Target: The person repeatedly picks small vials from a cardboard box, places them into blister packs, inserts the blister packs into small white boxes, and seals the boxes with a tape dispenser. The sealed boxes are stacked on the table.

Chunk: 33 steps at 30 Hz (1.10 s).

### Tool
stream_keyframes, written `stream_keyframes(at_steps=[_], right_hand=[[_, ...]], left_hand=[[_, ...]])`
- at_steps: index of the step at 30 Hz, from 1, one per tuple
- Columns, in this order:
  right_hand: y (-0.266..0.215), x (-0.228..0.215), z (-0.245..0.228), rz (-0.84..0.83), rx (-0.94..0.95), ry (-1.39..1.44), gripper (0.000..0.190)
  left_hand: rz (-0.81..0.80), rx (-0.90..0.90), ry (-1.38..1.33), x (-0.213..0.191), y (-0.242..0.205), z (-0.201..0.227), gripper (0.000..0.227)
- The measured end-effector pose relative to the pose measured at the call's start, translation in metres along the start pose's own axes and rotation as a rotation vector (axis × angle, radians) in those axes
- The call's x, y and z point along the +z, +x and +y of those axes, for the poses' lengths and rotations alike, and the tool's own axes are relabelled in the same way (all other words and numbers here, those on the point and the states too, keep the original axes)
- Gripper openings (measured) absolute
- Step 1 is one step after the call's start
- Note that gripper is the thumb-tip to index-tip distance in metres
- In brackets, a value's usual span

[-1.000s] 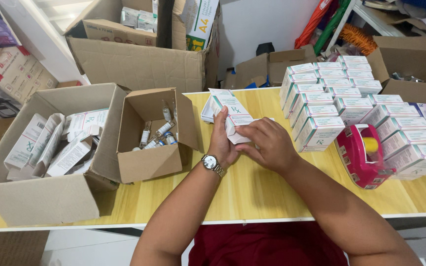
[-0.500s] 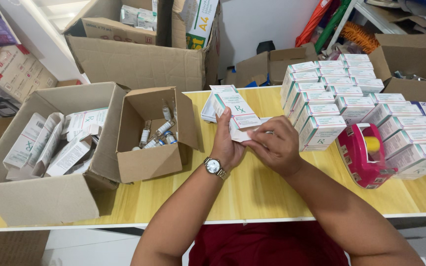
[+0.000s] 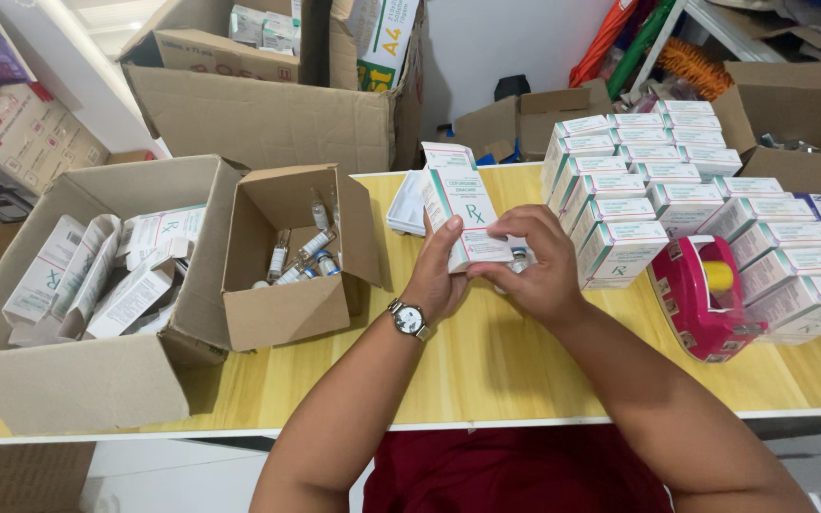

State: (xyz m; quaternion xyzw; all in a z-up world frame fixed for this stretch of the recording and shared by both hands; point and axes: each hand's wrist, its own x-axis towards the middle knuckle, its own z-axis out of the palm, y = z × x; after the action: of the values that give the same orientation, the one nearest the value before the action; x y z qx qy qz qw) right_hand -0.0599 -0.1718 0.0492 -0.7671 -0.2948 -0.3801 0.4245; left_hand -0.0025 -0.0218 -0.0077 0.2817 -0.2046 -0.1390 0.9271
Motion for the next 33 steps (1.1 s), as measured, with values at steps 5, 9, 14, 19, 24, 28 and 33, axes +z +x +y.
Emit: stream_keyframes(at_steps=[5, 9, 14, 19, 24, 28, 33], right_hand=[[-0.002, -0.004, 0.013, -0.047, -0.088, -0.072, 0.036], [-0.002, -0.006, 0.016, -0.043, -0.108, -0.071, 0.043], [-0.003, -0.017, 0.022, -0.085, 0.006, -0.066, 0.027], [-0.002, -0.008, 0.040, -0.196, 0.528, -0.112, 0.043], [-0.005, -0.004, 0.045, -0.434, 0.440, -0.503, 0.073], [-0.005, -0.002, 0.043, -0.535, 0.552, -0.520, 0.064], [-0.003, -0.006, 0.031, -0.259, 0.357, -0.513, 0.048]], left_hand=[[-0.026, -0.032, 0.062, -0.002, 0.002, 0.000, 0.078], [-0.041, -0.049, 0.065, -0.003, 0.003, 0.002, 0.085], [0.056, 0.220, 0.601, -0.002, 0.007, 0.012, 0.102], [0.309, 0.610, 1.584, 0.005, 0.003, 0.027, 0.108], [0.193, 0.377, 1.861, 0.023, -0.007, 0.042, 0.110], [0.171, 0.056, 1.974, 0.042, -0.009, 0.049, 0.114], [0.143, -0.210, 2.075, 0.058, -0.017, 0.058, 0.113]])
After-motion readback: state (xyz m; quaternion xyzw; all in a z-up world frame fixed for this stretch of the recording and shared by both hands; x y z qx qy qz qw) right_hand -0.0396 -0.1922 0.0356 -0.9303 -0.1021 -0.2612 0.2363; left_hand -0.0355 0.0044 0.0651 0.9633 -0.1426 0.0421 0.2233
